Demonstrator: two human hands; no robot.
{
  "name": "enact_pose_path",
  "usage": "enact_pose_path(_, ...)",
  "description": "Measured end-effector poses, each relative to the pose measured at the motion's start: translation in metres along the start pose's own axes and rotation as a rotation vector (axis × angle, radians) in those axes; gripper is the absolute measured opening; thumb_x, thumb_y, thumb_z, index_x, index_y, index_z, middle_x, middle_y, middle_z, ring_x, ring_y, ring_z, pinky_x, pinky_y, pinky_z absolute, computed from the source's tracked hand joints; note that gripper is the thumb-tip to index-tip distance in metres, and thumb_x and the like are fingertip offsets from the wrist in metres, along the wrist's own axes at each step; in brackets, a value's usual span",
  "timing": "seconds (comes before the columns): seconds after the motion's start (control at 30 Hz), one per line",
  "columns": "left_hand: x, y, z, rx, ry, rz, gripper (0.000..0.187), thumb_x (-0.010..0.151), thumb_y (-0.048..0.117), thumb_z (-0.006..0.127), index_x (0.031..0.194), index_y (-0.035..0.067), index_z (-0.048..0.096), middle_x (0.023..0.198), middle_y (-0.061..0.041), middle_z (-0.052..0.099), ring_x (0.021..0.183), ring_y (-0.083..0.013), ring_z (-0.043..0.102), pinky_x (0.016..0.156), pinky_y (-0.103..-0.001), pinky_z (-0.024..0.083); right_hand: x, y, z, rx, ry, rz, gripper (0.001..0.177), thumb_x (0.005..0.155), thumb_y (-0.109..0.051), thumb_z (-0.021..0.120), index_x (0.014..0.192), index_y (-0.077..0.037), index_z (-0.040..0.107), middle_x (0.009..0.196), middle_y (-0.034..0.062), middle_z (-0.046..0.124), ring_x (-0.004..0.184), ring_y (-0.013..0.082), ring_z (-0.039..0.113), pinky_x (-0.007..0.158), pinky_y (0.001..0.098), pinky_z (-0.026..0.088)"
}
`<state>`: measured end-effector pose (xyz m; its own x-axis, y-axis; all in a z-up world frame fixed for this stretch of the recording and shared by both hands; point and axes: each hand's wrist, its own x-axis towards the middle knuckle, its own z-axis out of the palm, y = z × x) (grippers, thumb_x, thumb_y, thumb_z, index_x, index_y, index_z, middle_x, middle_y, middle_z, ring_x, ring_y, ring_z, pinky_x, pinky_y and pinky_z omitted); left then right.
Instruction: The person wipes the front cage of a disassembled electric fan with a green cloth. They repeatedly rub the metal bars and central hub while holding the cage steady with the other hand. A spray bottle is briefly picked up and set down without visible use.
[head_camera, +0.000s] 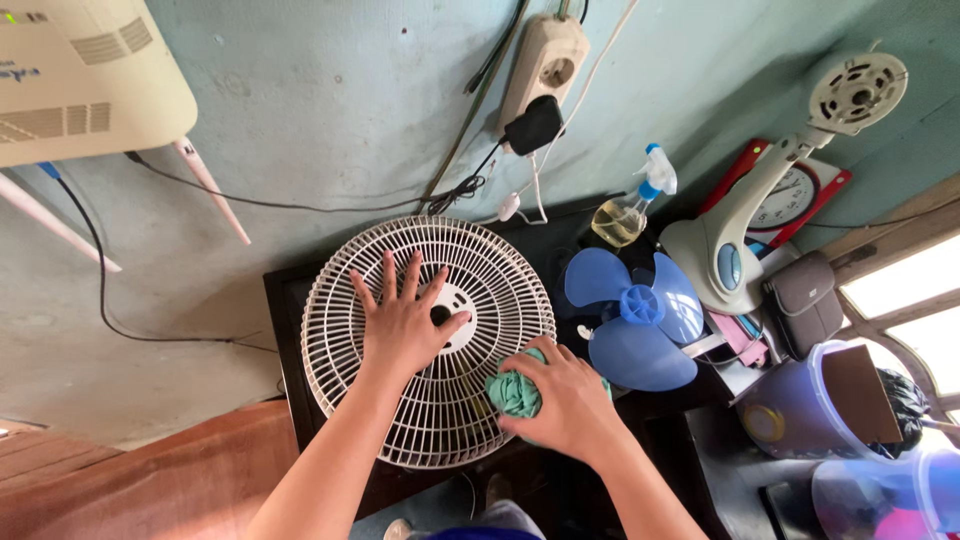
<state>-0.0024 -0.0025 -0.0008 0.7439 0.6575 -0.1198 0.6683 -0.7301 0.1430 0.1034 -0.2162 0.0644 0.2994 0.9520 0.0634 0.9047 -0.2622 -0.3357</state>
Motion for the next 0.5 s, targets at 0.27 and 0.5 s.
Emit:
enact_pose_path(0.27,-0.002,-0.001,0.006,0.003,0.052,0.010,0.086,0.087,0.083,0.033,0.158,0.034,0.029,0.170,-0.004,0.010,0.155,-0.0357,-0.010,0.114,-0.073,-0.011,0.001,0.005,0.004,0.058,-0.050,0.216,0.057,0.062,-0.026,0.081,0.118,-0.028,0.071,0.116,0.0054,0.066,0.093,0.0314,0.072,0.083,0.0440,0.059)
enact_pose_path(0.5,0.000,0.012,-0.015,0.039,-0.057,-0.088,0.078,0.091,0.075,0.039,0.158,0.036,0.031,0.171,-0.003,0.009,0.156,-0.0388,-0.006,0.113,-0.079,-0.007,0.047,0.052,-0.020,-0.019,0.204,0.188,0.054,0.061,-0.027,0.084,0.114,-0.026,0.072,0.113,0.0095,0.069,0.089,0.0348,0.073,0.078,0.0464,0.060)
